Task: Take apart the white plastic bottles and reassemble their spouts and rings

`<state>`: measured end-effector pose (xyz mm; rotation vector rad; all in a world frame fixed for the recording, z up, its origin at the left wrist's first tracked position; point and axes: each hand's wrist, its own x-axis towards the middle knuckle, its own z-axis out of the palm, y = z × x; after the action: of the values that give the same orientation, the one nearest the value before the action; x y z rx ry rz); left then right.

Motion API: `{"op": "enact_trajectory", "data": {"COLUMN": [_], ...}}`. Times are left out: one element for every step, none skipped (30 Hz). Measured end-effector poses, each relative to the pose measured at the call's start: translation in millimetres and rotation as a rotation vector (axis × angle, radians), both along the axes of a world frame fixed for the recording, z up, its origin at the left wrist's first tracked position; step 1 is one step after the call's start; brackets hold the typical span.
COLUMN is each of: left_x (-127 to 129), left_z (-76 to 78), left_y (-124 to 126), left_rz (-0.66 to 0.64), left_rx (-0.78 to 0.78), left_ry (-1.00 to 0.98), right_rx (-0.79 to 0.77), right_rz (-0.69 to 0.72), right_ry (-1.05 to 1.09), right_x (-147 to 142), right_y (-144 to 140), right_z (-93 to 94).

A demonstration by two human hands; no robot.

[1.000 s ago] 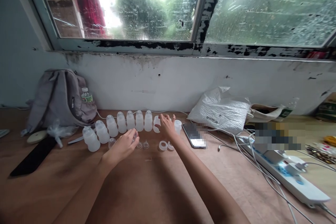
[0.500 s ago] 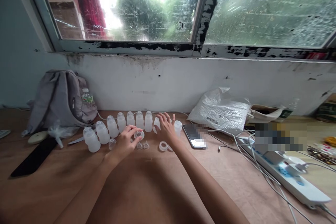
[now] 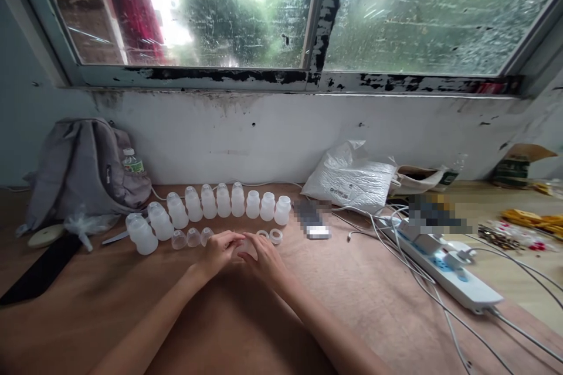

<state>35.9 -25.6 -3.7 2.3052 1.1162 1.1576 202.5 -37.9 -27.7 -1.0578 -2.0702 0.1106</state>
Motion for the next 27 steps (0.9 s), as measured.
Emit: {"op": "enact_trajectory", "data": {"left_x": [2.5, 4.7, 6.5, 7.9, 8.9, 9.4, 9.4, 9.1, 8.8, 8.6, 8.8, 9.7, 11.2, 13.3, 16.0, 18.9, 21.8, 24.5, 26.8, 28.6, 29.7, 30.4, 30.6, 30.6, 30.3, 30.0, 29.4], "left_z": [-3.0, -5.4, -7.1, -8.1, -8.4, -8.1, -7.3, -6.0, -4.3, -2.4, -0.4, 1.6, 3.2, 4.4, 4.9, 4.7, 3.8, 2.1, -0.1, -2.6, -5.2, -7.7, -9.7, -11.1, -11.8, -11.7, -10.9], "left_y": [-0.9, -1.6, -2.2, -2.5, -2.6, -2.2, -1.3, 0.2, 2.2, 4.8, 7.8, 11.1, 14.3, 17.5, 20.4, 22.9, 25.0, 26.8, 28.2, 29.5, 30.7, 31.8, 32.9, 33.7, 34.3, 34.5, 34.1], "left_rz": [-0.015, -0.034, -0.053, -0.069, -0.071, -0.057, -0.029, 0.008, 0.049, 0.087, 0.117, 0.137, 0.152, 0.163, 0.169, 0.172, 0.174, 0.176, 0.180, 0.182, 0.184, 0.184, 0.183, 0.180, 0.176, 0.171, 0.169], "left_rx": [-0.009, -0.020, -0.033, -0.046, -0.059, -0.068, -0.073, -0.073, -0.068, -0.059, -0.047, -0.036, -0.024, -0.015, -0.008, -0.004, -0.004, -0.006, -0.011, -0.017, -0.023, -0.027, -0.028, -0.025, -0.018, -0.008, 0.006], "left_ry": [0.008, 0.012, 0.014, 0.014, 0.025, 0.045, 0.070, 0.096, 0.119, 0.137, 0.152, 0.168, 0.193, 0.222, 0.254, 0.286, 0.317, 0.347, 0.376, 0.403, 0.428, 0.448, 0.465, 0.477, 0.483, 0.485, 0.481], "right_rx": [-0.007, -0.010, -0.012, -0.013, -0.016, -0.020, -0.025, -0.029, -0.031, -0.032, -0.034, -0.036, -0.042, -0.054, -0.074, -0.098, -0.124, -0.148, -0.165, -0.175, -0.177, -0.173, -0.166, -0.155, -0.142, -0.128, -0.113], "right_rz": [0.004, 0.012, 0.023, 0.037, 0.050, 0.056, 0.053, 0.035, 0.004, -0.040, -0.089, -0.137, -0.180, -0.217, -0.251, -0.285, -0.319, -0.350, -0.374, -0.388, -0.395, -0.397, -0.399, -0.403, -0.411, -0.420, -0.429], "right_ry": [-0.017, -0.035, -0.053, -0.070, -0.083, -0.089, -0.086, -0.072, -0.046, -0.012, 0.024, 0.057, 0.082, 0.100, 0.115, 0.130, 0.149, 0.169, 0.187, 0.200, 0.206, 0.206, 0.204, 0.202, 0.202, 0.203, 0.202], "right_x": [4.0, 8.0, 12.1, 16.3, 20.7, 25.4, 30.4, 35.8, 41.4, 47.2, 53.0, 58.7, 64.1, 69.2, 73.6, 77.5, 80.8, 83.3, 85.2, 86.6, 87.5, 88.0, 88.3, 88.5, 88.7, 89.0, 89.5], "right_y": [-2.4, -4.7, -6.8, -8.6, -9.9, -10.7, -10.9, -10.5, -9.4, -7.8, -5.6, -3.0, 0.0, 3.1, 6.2, 9.1, 11.8, 14.1, 16.1, 17.8, 19.3, 20.6, 21.9, 23.1, 24.4, 25.6, 26.8], "right_z": [-1.0, -1.4, -1.4, -1.2, -0.9, -0.6, -0.5, -0.7, -1.1, -1.7, -2.7, -3.9, -5.5, -7.6, -10.0, -12.8, -15.9, -19.1, -22.4, -25.4, -28.2, -30.6, -32.5, -34.2, -35.6, -37.0, -38.5]}}
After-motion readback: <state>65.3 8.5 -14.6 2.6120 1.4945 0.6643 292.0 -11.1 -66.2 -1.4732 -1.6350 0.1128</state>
